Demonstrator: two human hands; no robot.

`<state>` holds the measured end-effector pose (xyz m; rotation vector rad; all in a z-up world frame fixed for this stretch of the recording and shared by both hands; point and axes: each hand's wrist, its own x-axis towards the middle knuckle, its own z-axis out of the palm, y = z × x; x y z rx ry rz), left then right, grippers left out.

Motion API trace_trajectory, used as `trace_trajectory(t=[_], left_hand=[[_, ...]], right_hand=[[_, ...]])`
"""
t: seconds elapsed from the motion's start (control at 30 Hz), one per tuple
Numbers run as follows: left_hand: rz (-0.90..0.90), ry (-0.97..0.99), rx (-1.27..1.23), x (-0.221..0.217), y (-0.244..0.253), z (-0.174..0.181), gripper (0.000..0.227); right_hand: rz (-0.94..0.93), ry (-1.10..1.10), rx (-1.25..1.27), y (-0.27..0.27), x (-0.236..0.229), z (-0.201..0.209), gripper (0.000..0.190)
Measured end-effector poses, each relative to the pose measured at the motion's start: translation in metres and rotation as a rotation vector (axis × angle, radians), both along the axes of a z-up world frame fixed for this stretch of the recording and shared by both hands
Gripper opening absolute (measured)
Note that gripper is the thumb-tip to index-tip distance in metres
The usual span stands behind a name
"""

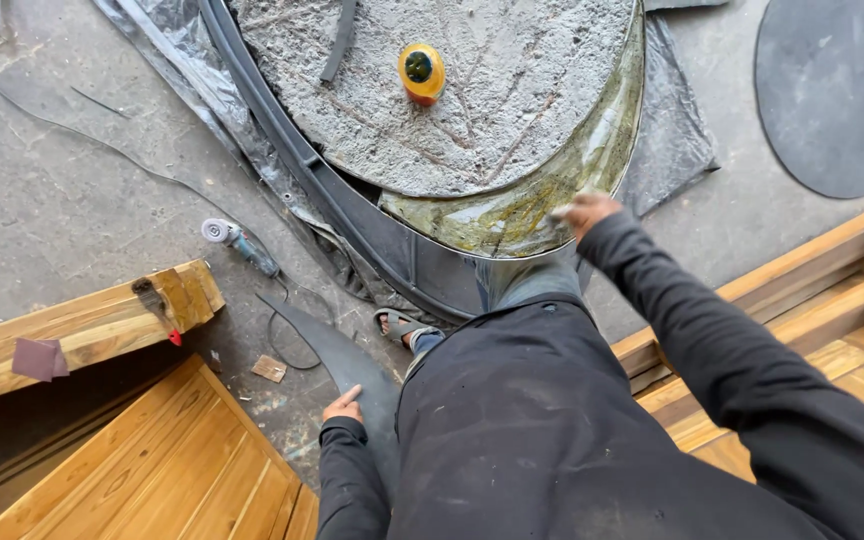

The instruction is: The person stands over large metal art pieces laid on plastic sheeting on the floor and pours liquid from a plastic bottle onto a large round metal disc, spreading it along the edge by hand. The person then picks up curved metal cutout pieces and holds one while handling the bottle.

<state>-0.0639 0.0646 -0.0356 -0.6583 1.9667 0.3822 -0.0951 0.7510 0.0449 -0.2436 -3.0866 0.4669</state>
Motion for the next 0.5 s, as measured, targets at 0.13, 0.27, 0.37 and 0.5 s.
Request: trace_trajectory(t=[0.13, 0.27, 0.37, 0.5], left_hand=[[0.036, -0.002, 0.017, 0.004, -0.014, -0.007, 0.048], [0.01, -0.027, -0.011, 0.015, -0.027, 0.0, 0.046], [0.395, 0.184, 0.162, 0.015, -0.03, 0.01, 0.052], [0.428, 0.232, 0.187, 0.025, -0.031, 0.012, 0.052]], right_hand=[[0.128, 0.195, -0.151, -0.073, -0.012, 0.055, 0.013], [0.273, 0.299, 0.016, -0.101, -0.02, 0.062, 0.014], [0.309, 0.0, 0.209, -0.073, -0.026, 0.062, 0.031], [0.168, -0.052, 0.264, -0.009, -0.053, 0.074, 0.02]])
